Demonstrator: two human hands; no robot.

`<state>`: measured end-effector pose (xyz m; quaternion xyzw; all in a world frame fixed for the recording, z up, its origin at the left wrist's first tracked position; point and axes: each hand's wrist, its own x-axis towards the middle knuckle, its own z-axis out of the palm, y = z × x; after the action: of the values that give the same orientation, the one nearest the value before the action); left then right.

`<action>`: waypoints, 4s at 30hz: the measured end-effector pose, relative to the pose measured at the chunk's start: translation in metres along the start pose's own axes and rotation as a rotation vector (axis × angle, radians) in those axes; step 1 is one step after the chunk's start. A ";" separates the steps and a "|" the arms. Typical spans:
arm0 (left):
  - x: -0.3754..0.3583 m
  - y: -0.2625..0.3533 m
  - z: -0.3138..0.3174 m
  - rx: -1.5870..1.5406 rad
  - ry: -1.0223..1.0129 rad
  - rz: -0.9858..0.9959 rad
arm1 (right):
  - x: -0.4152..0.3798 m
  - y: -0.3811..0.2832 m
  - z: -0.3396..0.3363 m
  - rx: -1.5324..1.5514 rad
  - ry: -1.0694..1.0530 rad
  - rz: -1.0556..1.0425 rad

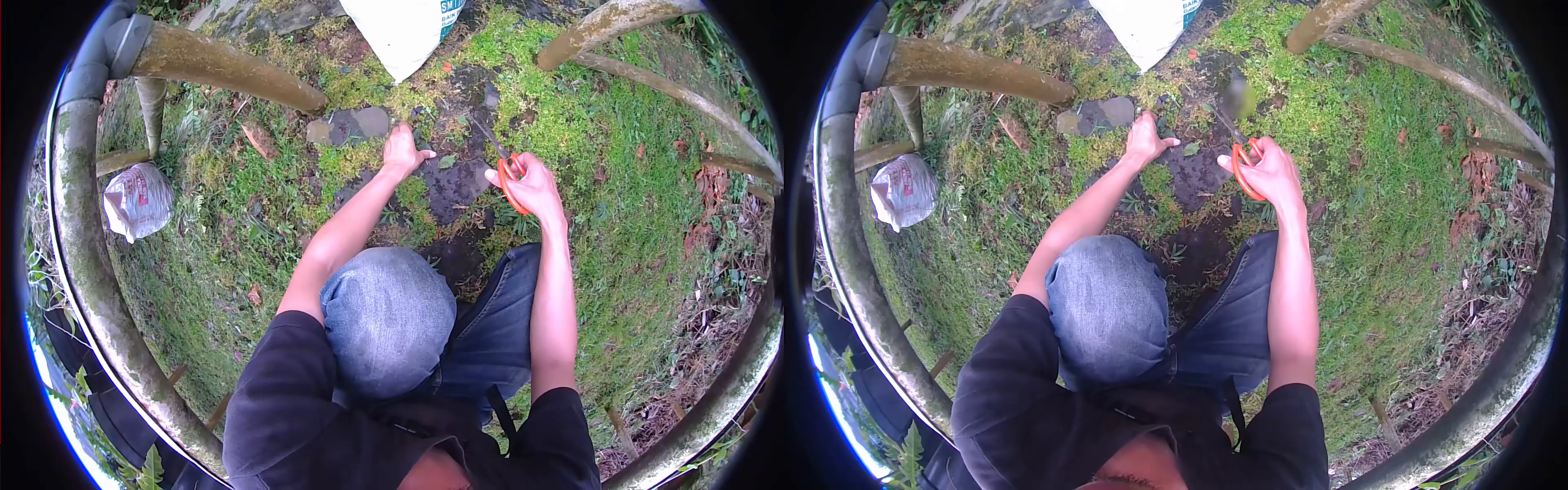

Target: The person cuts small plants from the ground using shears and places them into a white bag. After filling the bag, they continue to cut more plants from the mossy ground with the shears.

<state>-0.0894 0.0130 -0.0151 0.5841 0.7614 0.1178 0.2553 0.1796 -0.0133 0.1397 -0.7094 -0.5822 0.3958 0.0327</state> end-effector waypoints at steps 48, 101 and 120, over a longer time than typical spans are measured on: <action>0.061 -0.038 -0.028 0.036 -0.352 0.306 | 0.066 -0.021 0.092 -0.484 0.011 -0.313; 0.076 0.011 -0.123 -0.256 -0.337 -0.047 | 0.063 -0.047 0.077 -0.250 0.192 -0.245; 0.019 0.187 -0.388 -0.626 0.382 0.698 | 0.066 -0.029 0.033 -0.086 0.260 -0.161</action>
<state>-0.1421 0.1317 0.3960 0.6673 0.4820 0.5236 0.2196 0.1371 0.0382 0.0973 -0.7063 -0.6447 0.2715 0.1090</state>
